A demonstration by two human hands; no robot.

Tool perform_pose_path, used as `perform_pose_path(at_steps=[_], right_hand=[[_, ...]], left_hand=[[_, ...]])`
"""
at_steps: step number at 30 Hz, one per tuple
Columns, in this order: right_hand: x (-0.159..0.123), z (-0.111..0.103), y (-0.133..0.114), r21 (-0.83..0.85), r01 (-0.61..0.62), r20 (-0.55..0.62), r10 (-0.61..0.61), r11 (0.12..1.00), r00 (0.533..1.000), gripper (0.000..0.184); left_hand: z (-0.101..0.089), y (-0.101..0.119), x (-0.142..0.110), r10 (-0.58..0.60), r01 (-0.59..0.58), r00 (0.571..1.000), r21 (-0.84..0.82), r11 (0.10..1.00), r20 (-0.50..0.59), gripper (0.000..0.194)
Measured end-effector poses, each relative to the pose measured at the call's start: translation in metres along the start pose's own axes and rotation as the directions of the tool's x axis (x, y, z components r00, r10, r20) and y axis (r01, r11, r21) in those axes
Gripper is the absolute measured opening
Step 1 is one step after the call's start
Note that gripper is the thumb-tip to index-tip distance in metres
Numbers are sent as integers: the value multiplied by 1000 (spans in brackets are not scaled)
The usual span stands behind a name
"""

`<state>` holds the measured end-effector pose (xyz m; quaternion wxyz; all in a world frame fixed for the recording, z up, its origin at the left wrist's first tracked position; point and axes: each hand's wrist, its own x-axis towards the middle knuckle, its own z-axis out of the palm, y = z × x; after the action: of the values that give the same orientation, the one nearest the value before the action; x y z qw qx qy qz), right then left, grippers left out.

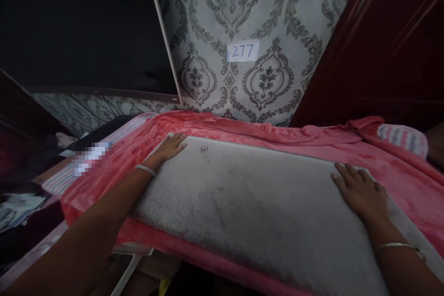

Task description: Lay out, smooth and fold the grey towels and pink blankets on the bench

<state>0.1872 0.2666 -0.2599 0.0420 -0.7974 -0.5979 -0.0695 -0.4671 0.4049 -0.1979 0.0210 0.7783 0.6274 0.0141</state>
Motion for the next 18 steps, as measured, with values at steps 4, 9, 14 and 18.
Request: perform_pose_path(at_steps=[4,9,14,18], right_hand=[[-5,-19,-14,68,-46,78,41,997,996,75],[-8,-42,-26,120,-117,180,95,986,979,70],[-32,-54,-67,219,-58,230,6,974,973,69],[-91,-47,-134,260,416,15,-434,872,901,62]], left_hand=[[-14,2,-13,-251,249,968,77,965,14,77],[-26,-21,-64,-280,275,957,69,959,79,69],[-17,-23,-126,-168,172,984,78,982,-54,68],[-4,-3,-158,-93,90,995,93,992,22,66]])
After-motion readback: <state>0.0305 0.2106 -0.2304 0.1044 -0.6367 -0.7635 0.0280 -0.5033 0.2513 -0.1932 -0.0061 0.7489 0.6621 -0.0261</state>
